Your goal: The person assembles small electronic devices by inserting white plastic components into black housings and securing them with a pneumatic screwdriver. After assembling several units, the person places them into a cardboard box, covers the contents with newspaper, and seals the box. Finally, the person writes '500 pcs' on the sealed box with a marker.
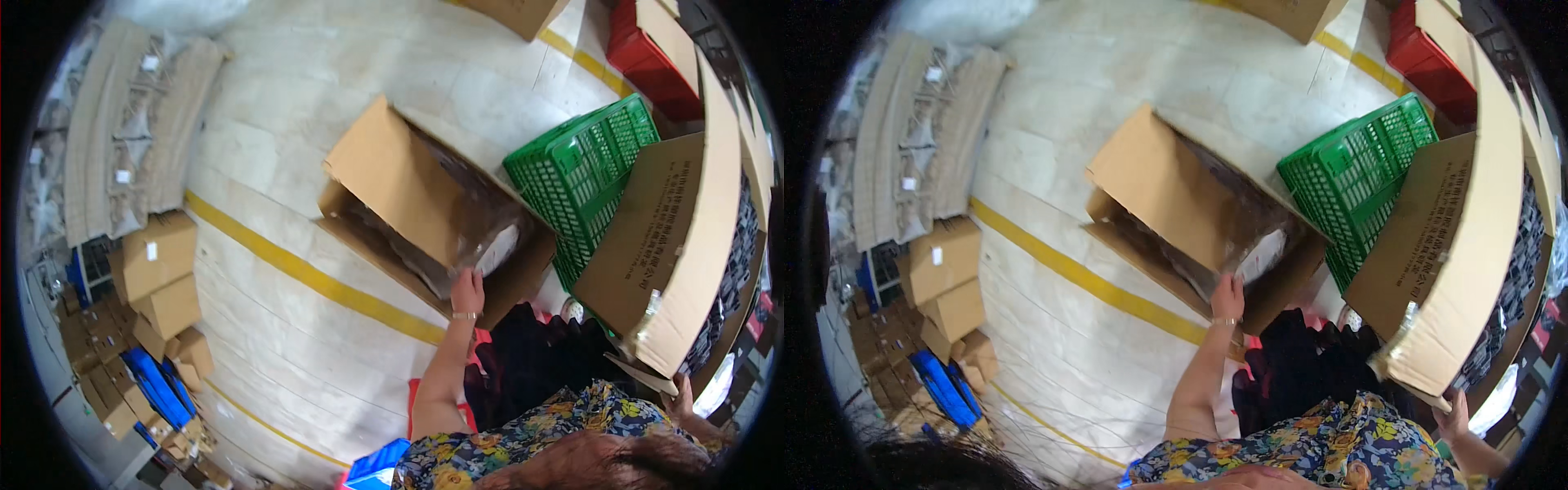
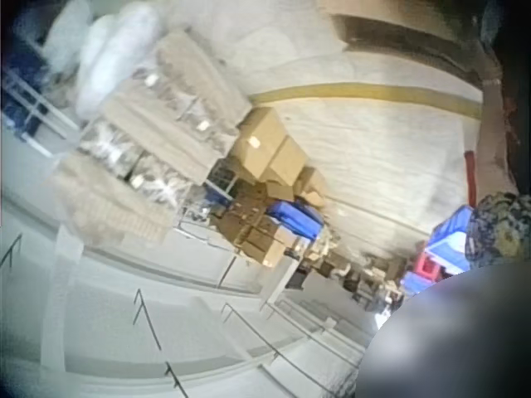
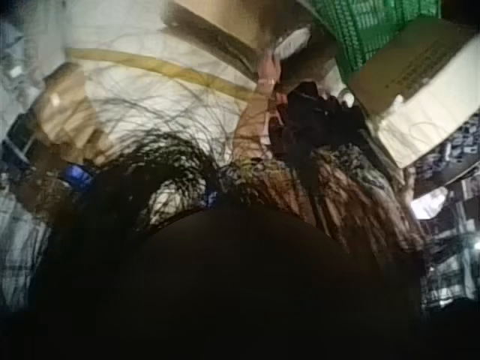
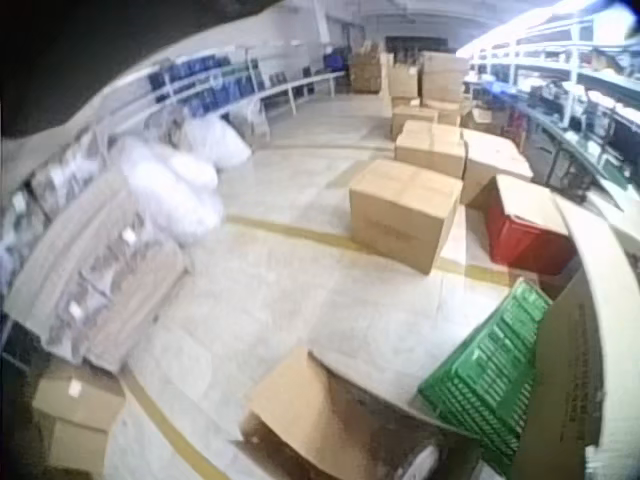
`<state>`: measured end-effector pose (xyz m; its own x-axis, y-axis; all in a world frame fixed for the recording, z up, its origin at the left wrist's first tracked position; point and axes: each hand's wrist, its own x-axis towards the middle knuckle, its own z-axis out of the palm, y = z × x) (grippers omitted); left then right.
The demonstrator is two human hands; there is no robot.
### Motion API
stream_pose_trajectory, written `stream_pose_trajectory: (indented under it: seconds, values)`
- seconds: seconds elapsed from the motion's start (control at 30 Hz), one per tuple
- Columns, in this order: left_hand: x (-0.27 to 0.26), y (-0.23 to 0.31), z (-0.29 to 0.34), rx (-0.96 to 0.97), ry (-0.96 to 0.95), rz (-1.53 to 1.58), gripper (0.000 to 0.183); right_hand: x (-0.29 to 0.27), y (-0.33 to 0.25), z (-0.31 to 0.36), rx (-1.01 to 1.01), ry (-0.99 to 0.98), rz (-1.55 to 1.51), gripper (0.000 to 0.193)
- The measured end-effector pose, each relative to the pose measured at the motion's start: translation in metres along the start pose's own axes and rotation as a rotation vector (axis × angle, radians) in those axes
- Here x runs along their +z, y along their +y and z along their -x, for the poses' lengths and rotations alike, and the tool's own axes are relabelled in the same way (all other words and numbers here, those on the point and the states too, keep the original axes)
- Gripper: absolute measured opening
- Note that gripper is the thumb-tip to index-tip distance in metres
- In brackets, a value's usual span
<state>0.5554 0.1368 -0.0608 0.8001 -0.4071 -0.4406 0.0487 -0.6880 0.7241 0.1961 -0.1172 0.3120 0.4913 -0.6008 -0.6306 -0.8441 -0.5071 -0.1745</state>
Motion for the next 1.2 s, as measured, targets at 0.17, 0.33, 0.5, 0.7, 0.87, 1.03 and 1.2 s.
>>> stream_pose_trajectory:
  seconds: [0.17, 0.33, 0.5, 0.7, 0.87, 1.03, 1.2]
  values:
    - [-0.076, 0.046, 0.02, 0.056, 0.129, 0.298, 0.019, 0.026, 0.022, -0.016, -0.063, -0.111, 0.099, 0.04]
    - [-0.128, 0.076, 0.019, -0.07, 0.145, 0.664, 0.018, 0.025, 0.004, -0.031, -0.253, -0.132, 0.032, 0.044]
    - [-0.189, 0.152, 0.035, -0.155, 0.307, 0.814, 0.014, 0.045, 0.01, -0.043, -0.403, -0.025, 0.052, 0.037]
    - [-0.25, 0.294, 0.084, 0.35, 0.346, 0.943, 0.016, 0.055, -0.003, -0.063, -0.478, 0.057, -0.005, 0.034]
    - [-0.218, 0.408, 0.126, 0.819, 0.122, 0.643, 0.028, -0.005, -0.034, -0.063, -0.432, -0.031, -0.293, 0.047]
    - [-0.104, 0.476, 0.159, 0.71, -0.386, 0.73, 0.021, -0.055, -0.081, -0.067, -0.805, -0.035, -1.11, 0.112]
    - [0.024, 0.503, 0.191, 0.728, -0.578, 0.961, 0.016, -0.048, -0.075, -0.07, -0.682, 0.009, -1.537, 0.078]
